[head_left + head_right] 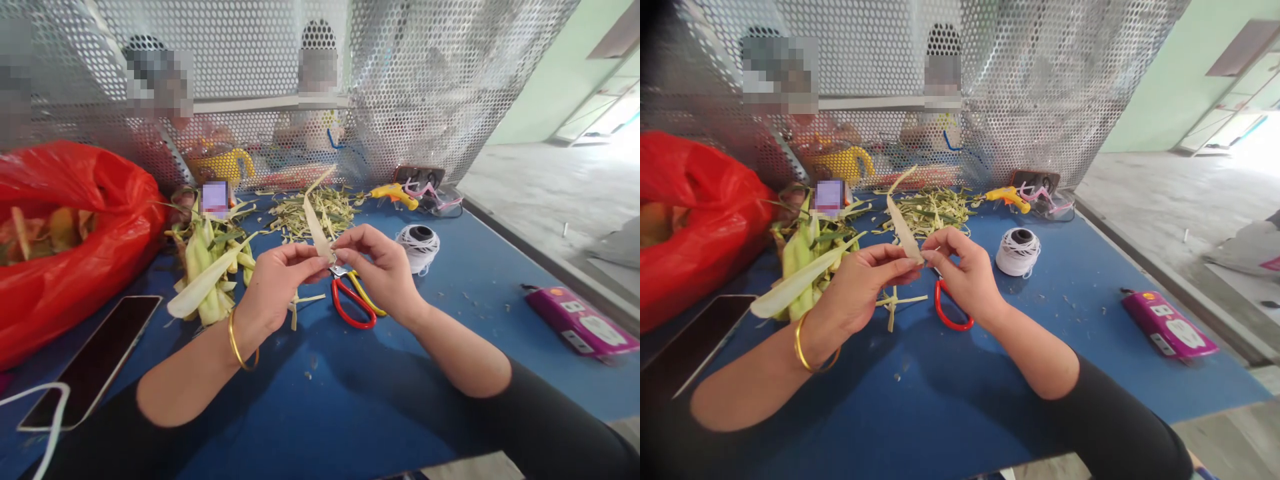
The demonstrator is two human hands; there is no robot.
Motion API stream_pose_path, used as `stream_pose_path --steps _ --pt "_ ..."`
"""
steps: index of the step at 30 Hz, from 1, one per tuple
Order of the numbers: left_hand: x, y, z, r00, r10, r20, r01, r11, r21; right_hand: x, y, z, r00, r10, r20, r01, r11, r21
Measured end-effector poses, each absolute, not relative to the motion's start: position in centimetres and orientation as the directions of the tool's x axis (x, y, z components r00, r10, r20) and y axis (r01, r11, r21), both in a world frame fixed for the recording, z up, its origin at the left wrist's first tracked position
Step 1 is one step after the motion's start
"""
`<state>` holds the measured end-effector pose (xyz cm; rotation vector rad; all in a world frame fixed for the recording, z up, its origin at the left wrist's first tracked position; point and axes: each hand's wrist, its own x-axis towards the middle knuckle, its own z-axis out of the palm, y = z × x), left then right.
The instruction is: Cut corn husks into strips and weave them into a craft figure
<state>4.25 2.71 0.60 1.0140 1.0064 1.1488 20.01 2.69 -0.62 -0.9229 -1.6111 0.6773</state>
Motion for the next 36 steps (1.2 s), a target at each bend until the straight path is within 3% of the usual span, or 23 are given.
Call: stream_pose_path --steps 4,8,13,19,24,27,36 --pt "4.2 2.5 1.2 0.15 0.979 -0.141 -0.275 0.178 0.945 20.2 2.4 -0.2 -0.203 0.669 0.715 0.395 0.724 -0.565" --pt "4.3 2.3 1.1 0.15 0.977 -0.149 -0.267 0.185 0.946 20.1 2.2 -0.4 -0.217 0.642 0.736 0.509 0.718 -0.476" --pt "4.5 2.3 0.4 0.103 0.991 -0.084 -0.207 0.104 0.973 19.9 2.2 -0.6 -0.193 0.692 0.696 0.513 0.676 -0.53" --pt "4.7 2.2 -0.4 0.041 0.998 0.044 -0.14 -0.038 0.989 19.5 2.2 -0.8 -0.128 0.817 0.562 0.486 0.546 -0.683" --pt "4.7 2.2 -0.3 0.08 0.994 0.077 -0.076 -0.071 0.995 19.4 2.2 -0.9 -0.055 0.861 0.505 0.424 0.478 -0.769" --pt "4.7 2.2 -0.1 0.071 0.997 0.043 -0.044 -0.04 0.998 19.4 2.3 -0.8 -0.035 0.868 0.495 0.397 0.467 -0.79" --pt "4.8 1.9 0.9 0.124 0.97 -0.207 -0.236 0.232 0.944 19.6 2.3 -0.5 -0.041 0.845 0.532 0.408 0.501 -0.764"
